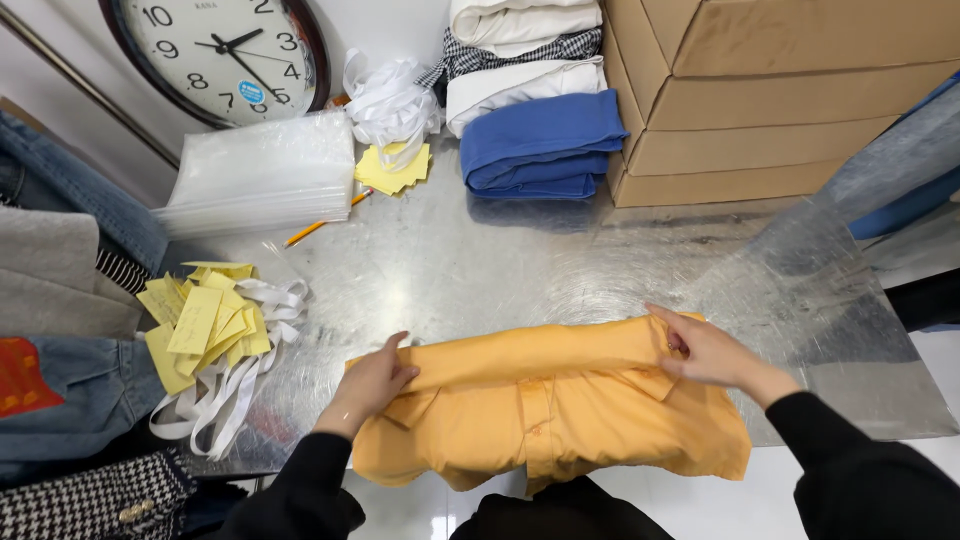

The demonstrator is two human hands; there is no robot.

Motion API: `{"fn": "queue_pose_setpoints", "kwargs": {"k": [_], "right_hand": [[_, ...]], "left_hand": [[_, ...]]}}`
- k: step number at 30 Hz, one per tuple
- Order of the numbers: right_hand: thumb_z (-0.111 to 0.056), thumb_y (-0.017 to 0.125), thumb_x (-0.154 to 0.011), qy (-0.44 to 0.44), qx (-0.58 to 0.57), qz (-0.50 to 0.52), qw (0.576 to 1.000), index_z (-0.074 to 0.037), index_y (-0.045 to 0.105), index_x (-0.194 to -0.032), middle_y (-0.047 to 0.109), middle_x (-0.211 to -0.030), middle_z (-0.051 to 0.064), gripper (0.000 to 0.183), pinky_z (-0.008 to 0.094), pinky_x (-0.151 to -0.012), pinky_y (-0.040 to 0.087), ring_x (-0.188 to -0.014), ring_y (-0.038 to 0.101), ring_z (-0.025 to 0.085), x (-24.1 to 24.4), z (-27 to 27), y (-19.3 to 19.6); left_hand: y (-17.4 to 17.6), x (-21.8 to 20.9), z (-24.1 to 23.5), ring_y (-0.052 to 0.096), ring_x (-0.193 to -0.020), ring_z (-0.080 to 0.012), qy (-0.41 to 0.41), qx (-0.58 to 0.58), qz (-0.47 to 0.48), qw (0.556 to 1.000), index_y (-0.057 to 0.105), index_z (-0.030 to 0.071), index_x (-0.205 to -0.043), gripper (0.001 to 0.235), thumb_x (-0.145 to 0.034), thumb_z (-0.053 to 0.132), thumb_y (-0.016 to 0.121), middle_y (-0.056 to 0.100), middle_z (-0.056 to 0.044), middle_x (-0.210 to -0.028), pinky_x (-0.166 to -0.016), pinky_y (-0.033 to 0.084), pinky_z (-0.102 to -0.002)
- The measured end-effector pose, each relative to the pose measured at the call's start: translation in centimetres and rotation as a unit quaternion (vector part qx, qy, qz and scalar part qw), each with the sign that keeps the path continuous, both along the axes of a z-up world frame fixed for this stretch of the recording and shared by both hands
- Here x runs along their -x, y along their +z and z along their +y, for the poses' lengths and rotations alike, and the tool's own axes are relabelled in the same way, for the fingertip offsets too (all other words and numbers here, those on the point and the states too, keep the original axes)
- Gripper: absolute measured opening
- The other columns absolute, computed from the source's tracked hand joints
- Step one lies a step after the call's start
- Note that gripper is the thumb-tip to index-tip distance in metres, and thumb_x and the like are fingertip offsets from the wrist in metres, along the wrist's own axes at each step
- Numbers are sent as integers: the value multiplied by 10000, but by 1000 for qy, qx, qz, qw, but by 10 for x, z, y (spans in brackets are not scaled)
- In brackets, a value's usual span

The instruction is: The person takes a blue long-sleeved shirt with orange stripes from a hanger, lays it on a metal table, and folds it neatly. They then take a yellow long-sleeved shirt from the rack, fold it in the same manner, and place it on top of the blue shirt.

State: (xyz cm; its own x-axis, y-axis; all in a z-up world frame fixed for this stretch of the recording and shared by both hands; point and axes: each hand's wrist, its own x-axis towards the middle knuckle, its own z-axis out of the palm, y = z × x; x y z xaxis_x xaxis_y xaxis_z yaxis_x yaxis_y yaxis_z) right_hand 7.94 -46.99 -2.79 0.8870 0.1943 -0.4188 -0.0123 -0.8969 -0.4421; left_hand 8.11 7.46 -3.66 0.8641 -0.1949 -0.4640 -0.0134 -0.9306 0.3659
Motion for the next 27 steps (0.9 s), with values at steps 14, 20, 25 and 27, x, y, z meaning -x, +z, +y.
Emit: {"fn": "queue_pose_setpoints", "kwargs": {"k": [14,20,25,27], "right_hand": [[-276,895,-725,132,301,-140,934,-374,697,-1266,606,-1163,29,584,388,-962,542,-1196,647,260,-24,37,-19],[-284,755,-763,113,238,-159,952,-320,550,-1138,534,-1046,-30,429,316,-911,558,-1103,649,197,28,-3,-76],[-309,908,-735,-12,-46,-26,999,-201,586,-1226,588,-929,59,597,400,-871,585,-952,715,279,35,-4,-22],[-320,781,-897,-86,-76,36,993,-211,369,-1608,724,-865,154,829,415,-826,581,-861,741,315,24,-6,-13]], "left_hand": [[-9,6,-11,594,-1244,-304,-230,-180,-159,943,634,176,-1257,412,-893,302,777,639,-26,-1174,-912,601,-417],[-23,68,-7,581,-1094,-236,-185,-95,-180,962,580,208,-1002,229,-858,158,750,569,29,-1011,-844,557,-331],[40,77,-19,675,-1031,-310,-28,73,-47,996,639,163,-1115,328,-903,389,744,677,-69,-967,-903,560,-437],[20,69,-11,729,-999,-327,26,73,-15,997,453,153,-1439,562,-995,417,675,725,-82,-976,-918,576,-478]]}}
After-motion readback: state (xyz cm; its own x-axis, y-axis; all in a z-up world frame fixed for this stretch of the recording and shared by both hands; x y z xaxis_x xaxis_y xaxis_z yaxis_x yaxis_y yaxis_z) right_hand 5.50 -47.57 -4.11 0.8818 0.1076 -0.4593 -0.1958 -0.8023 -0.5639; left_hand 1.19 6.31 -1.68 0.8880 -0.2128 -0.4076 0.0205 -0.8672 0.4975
